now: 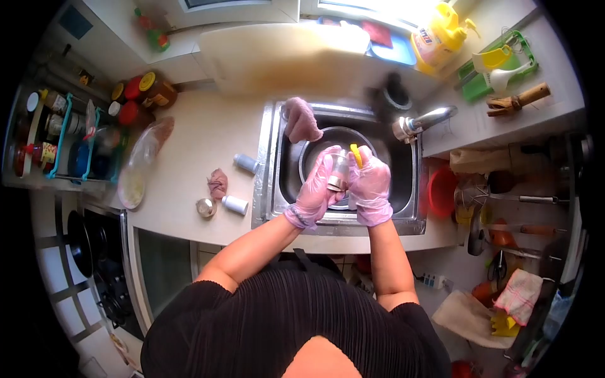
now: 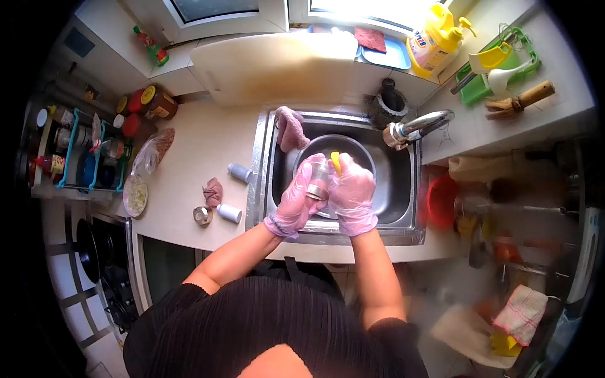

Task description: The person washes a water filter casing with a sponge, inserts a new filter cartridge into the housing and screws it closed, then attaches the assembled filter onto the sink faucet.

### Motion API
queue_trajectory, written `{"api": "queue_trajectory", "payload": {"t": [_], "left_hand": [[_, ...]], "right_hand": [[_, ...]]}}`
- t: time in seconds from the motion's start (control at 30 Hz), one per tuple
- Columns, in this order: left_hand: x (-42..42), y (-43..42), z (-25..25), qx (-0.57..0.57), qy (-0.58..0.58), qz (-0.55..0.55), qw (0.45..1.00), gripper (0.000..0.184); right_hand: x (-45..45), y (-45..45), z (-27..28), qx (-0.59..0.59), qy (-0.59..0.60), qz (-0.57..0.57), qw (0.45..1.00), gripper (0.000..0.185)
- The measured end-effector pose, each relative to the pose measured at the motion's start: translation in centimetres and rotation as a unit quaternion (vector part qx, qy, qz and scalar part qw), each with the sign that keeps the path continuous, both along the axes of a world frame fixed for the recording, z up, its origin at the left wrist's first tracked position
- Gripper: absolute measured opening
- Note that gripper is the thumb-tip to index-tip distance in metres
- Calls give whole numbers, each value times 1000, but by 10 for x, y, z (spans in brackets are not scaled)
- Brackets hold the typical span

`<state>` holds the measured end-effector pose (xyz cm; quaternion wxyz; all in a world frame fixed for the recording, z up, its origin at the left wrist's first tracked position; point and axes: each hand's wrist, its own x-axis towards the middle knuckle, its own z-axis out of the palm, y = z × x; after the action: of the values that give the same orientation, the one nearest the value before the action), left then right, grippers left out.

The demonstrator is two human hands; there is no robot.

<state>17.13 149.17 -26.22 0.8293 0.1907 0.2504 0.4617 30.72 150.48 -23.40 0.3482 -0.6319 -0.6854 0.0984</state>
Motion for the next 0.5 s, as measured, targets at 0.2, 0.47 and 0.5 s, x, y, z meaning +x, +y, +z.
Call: {"api": "queue_trajectory", "payload": {"t": [0.2,0.47,0.5], "left_hand": [[-4,0,5,-6,46,25,999,43],[-17,-1,-16,-90,-267,-128,951,59],[-18,-5,-13,-114,-332,-145,925,64]], "right_hand": [[-9,-9,-5,10,-52,16,998,15],[-3,1,-8,-4,48,-15,999,18],[-4,2,-9,-2,50,-12,999,18]]}}
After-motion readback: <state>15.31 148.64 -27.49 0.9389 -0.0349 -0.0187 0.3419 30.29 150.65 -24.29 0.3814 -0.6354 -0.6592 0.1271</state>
